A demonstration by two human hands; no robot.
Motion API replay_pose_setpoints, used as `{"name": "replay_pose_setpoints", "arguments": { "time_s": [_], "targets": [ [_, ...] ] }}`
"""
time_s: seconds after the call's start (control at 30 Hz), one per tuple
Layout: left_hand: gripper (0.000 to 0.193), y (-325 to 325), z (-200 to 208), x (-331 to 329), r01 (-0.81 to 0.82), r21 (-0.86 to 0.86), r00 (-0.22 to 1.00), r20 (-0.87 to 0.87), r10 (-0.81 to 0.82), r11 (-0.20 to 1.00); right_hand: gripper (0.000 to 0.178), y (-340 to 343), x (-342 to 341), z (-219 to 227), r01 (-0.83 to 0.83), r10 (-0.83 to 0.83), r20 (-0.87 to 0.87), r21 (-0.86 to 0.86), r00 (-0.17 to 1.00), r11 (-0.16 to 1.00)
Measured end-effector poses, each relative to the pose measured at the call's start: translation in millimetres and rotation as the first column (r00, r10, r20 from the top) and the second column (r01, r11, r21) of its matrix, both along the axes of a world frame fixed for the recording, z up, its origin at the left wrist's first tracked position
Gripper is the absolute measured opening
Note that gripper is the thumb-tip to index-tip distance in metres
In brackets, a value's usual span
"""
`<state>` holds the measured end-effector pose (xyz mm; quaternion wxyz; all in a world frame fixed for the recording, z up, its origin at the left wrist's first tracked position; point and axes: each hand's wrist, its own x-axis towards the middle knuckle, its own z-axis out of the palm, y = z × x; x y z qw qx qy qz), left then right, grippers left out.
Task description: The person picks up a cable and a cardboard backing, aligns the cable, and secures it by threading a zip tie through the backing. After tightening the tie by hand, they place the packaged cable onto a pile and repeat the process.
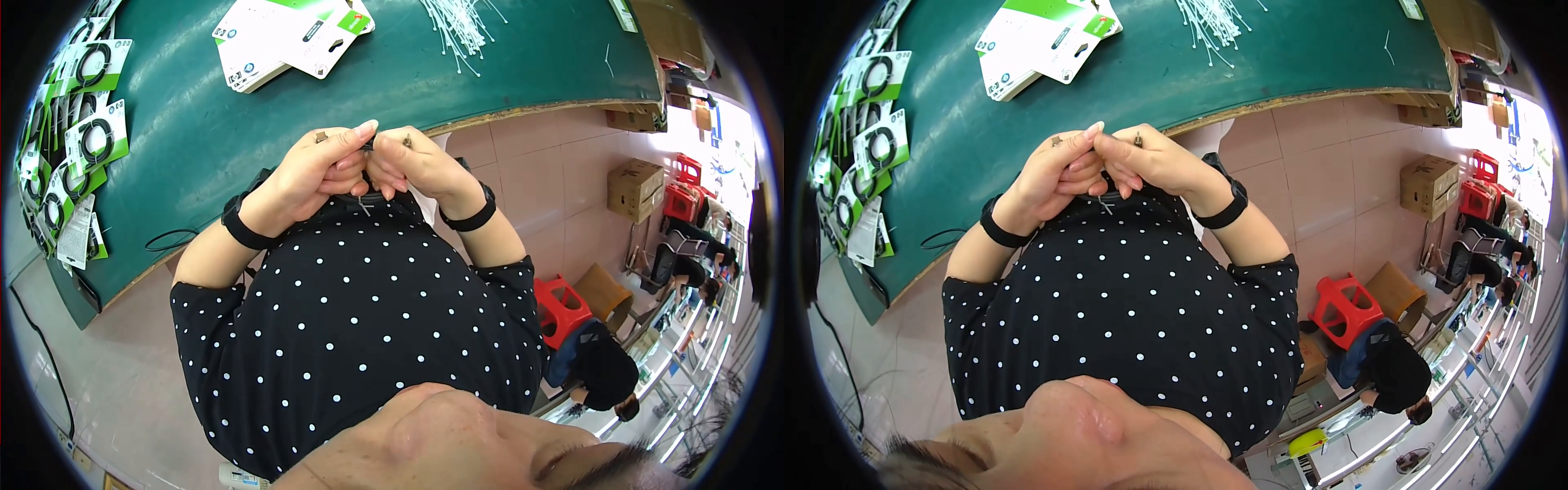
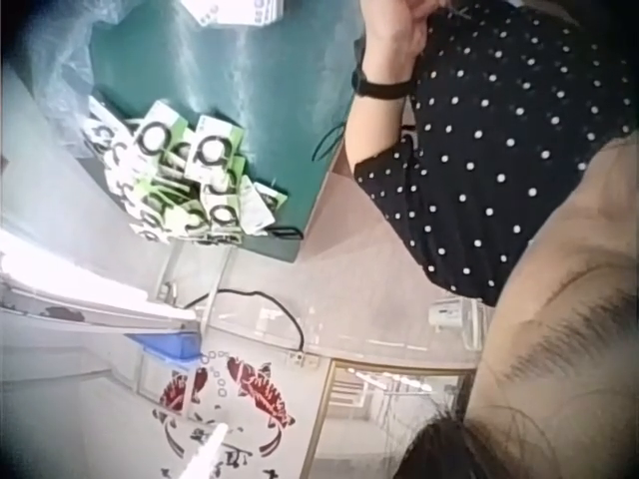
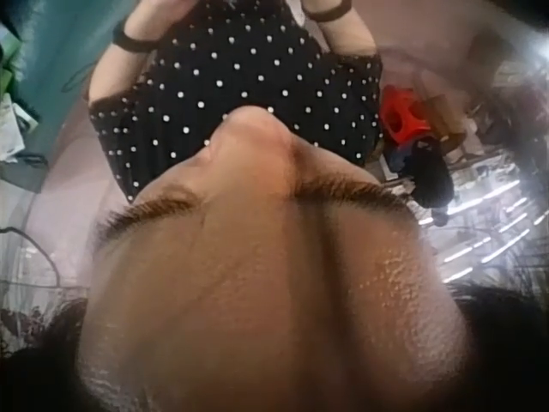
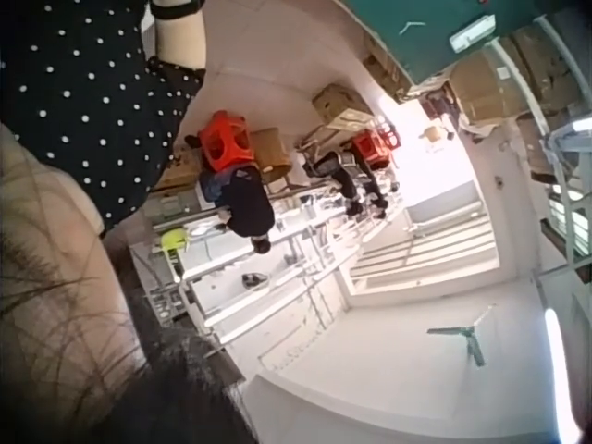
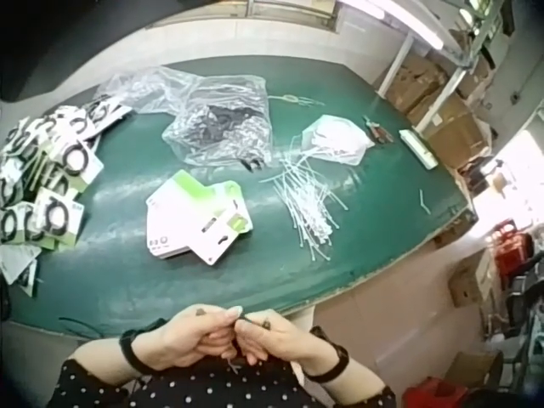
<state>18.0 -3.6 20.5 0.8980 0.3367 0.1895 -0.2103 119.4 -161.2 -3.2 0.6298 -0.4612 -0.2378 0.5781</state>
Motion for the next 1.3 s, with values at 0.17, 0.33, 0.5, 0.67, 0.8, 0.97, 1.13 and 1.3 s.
{"name": "replay_pose_setpoints", "arguments": {
  "time_s": [0.17,0.33,0.5,0.67,0.8,0.97,1.13,1.3],
  "targets": [
    [0.043,-0.8,-6.2,-3.1,0.025,0.064,1.000,0.013,-0.026,0.998,0.048,0.5,0.4,12.3,-0.142,0.149,0.151,-0.057,0.977,0.988],
    [0.044,-3.5,5.3,1.0,0.017,-0.064,0.999,0.040,-0.015,0.998,0.048,-0.9,8.5,16.7,-0.101,0.100,-0.029,-0.050,0.995,0.994],
    [0.048,-14.7,5.5,1.4,-0.103,-0.262,0.989,0.075,0.127,0.959,0.049,-3.5,4.9,12.4,0.031,-0.023,-0.232,0.032,0.972,0.999],
    [0.049,-10.2,-4.0,-3.6,-0.057,-0.203,0.991,0.109,0.080,0.978,0.052,-3.4,-1.8,9.8,0.101,-0.092,-0.209,0.031,0.974,0.994],
    [0.050,-12.8,0.9,-6.0,-0.119,-0.133,0.989,0.066,0.129,0.984,0.054,-0.5,-3.5,9.3,0.129,-0.126,-0.162,0.007,0.979,0.992],
    [0.048,-5.5,-5.6,-1.4,-0.116,-0.223,0.988,0.071,0.134,0.968,0.058,8.1,-2.6,14.5,0.154,-0.159,-0.167,-0.040,0.973,0.987],
    [0.038,-14.1,11.5,-5.5,-0.173,-0.270,0.973,0.106,0.207,0.947,0.060,7.9,4.1,9.3,0.128,-0.123,-0.293,-0.003,0.948,0.992],
    [0.029,-9.0,7.3,-6.0,-0.155,-0.221,0.965,0.173,0.196,0.963,0.061,7.7,6.8,8.7,0.116,-0.083,-0.389,0.062,0.917,0.991]
  ]
}}
